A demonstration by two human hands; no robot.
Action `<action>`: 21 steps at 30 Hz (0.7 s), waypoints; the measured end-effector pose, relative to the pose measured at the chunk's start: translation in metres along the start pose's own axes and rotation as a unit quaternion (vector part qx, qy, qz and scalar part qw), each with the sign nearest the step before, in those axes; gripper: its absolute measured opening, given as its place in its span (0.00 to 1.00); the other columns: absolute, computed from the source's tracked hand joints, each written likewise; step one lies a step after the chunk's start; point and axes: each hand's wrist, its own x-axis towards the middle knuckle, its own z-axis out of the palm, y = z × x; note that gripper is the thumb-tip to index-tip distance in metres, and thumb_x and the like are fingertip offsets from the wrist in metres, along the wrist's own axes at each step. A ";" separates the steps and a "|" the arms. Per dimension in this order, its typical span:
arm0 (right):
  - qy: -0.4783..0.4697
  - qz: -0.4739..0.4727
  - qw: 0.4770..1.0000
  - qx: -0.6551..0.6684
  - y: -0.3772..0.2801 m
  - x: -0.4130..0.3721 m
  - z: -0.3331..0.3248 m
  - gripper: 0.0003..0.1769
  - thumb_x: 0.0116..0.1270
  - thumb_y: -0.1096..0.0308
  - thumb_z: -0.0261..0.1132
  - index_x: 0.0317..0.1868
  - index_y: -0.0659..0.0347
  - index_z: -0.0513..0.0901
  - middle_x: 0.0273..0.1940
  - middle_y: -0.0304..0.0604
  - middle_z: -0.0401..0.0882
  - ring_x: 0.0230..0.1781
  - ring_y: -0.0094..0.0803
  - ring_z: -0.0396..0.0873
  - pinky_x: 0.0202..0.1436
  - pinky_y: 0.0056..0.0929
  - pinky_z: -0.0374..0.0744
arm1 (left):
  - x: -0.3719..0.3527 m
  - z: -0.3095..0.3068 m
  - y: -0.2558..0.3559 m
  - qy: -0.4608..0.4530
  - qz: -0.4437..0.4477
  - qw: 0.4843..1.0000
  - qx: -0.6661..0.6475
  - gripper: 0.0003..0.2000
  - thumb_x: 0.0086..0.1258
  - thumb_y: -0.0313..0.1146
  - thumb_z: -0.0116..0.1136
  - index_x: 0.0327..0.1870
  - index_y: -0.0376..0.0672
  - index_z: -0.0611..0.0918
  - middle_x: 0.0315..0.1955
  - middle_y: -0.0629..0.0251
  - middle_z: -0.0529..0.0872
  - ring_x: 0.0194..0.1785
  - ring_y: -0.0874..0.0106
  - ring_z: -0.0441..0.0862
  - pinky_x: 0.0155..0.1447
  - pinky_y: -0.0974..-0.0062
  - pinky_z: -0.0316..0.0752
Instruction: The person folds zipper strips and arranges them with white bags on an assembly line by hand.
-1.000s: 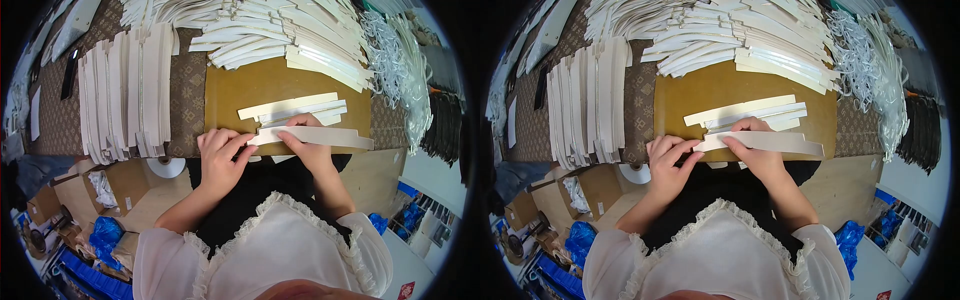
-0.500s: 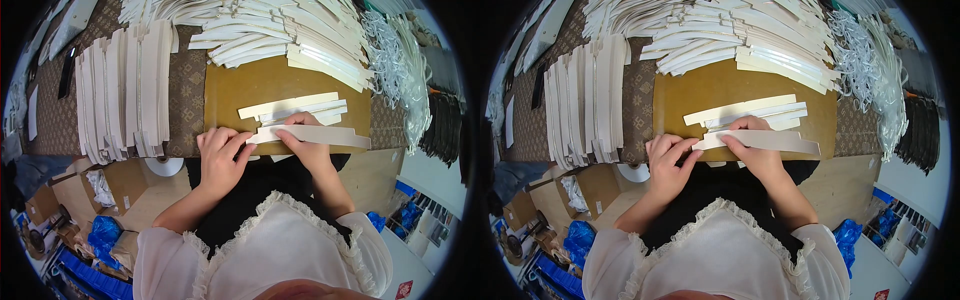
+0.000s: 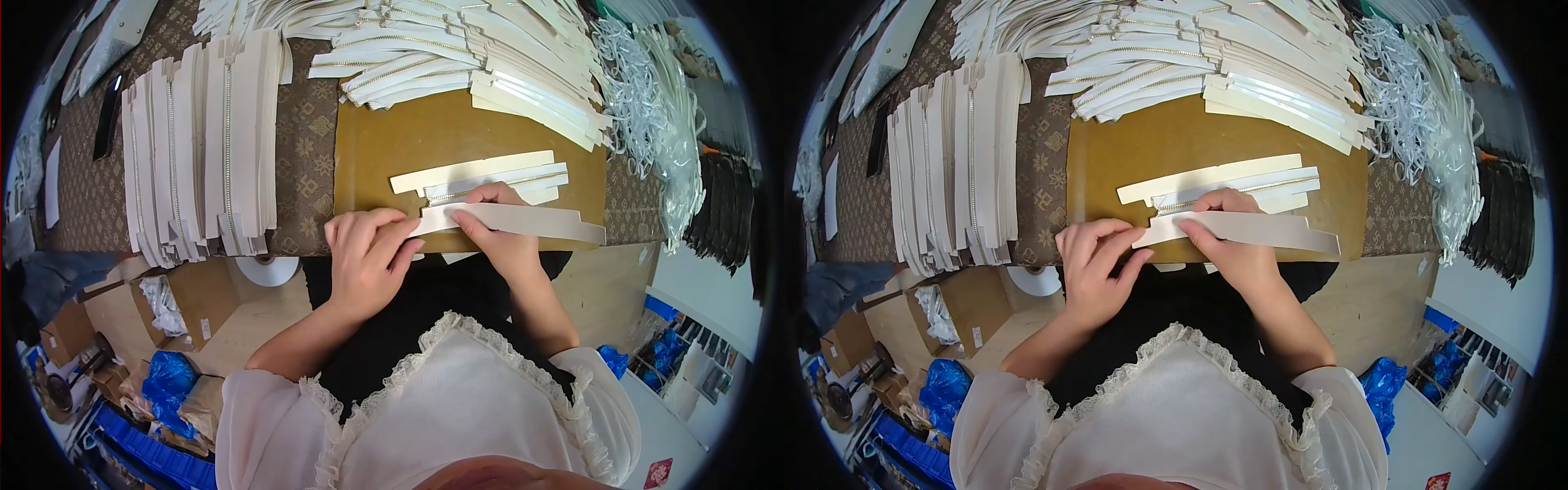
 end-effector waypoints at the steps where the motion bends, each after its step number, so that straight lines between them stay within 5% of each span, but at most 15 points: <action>1: 0.000 0.001 1.000 -0.001 0.000 0.000 0.000 0.14 0.58 0.72 0.75 0.40 0.62 0.79 0.35 0.34 0.78 0.34 0.20 0.74 0.39 0.20 0.75 | -0.001 0.000 0.000 0.000 0.000 1.000 0.000 0.13 0.55 0.33 0.71 0.42 0.47 0.86 0.40 0.71 0.81 0.43 0.68 0.76 0.50 0.67 0.63; 4: 0.003 -0.004 1.000 -0.007 0.000 0.000 0.000 0.14 0.57 0.72 0.75 0.40 0.62 0.79 0.35 0.34 0.78 0.34 0.20 0.74 0.39 0.20 0.75 | -0.007 -0.001 0.001 -0.033 0.116 0.992 -0.036 0.16 0.53 0.35 0.73 0.44 0.45 0.85 0.49 0.66 0.83 0.51 0.66 0.79 0.54 0.67 0.65; 8: 0.006 -0.014 1.000 -0.013 0.000 0.000 0.000 0.14 0.57 0.72 0.75 0.40 0.62 0.79 0.34 0.35 0.78 0.34 0.20 0.74 0.39 0.20 0.75 | -0.014 0.000 0.004 -0.098 0.146 0.984 -0.033 0.22 0.55 0.37 0.72 0.51 0.43 0.83 0.57 0.62 0.80 0.60 0.64 0.77 0.58 0.65 0.66; 11: 0.009 -0.010 1.000 -0.009 0.000 0.000 0.001 0.14 0.57 0.72 0.75 0.40 0.62 0.79 0.34 0.35 0.78 0.34 0.21 0.75 0.39 0.20 0.75 | -0.014 -0.002 0.005 -0.114 0.130 0.985 0.001 0.25 0.56 0.39 0.70 0.55 0.40 0.80 0.60 0.60 0.78 0.63 0.64 0.76 0.60 0.64 0.66; 14: 0.025 0.021 0.999 0.014 -0.003 0.001 0.002 0.13 0.54 0.67 0.75 0.36 0.60 0.80 0.32 0.41 0.80 0.38 0.37 0.77 0.42 0.33 0.77 | -0.017 -0.001 0.005 -0.132 0.122 0.983 0.038 0.27 0.58 0.40 0.68 0.59 0.38 0.78 0.63 0.59 0.76 0.64 0.64 0.74 0.62 0.64 0.66; 21: 0.027 0.012 0.999 0.014 -0.002 0.000 0.002 0.13 0.54 0.68 0.75 0.36 0.60 0.80 0.33 0.41 0.80 0.38 0.37 0.77 0.42 0.33 0.77 | -0.021 0.000 0.006 -0.154 0.142 0.968 0.139 0.29 0.60 0.40 0.64 0.62 0.36 0.76 0.66 0.58 0.73 0.67 0.64 0.70 0.66 0.64 0.65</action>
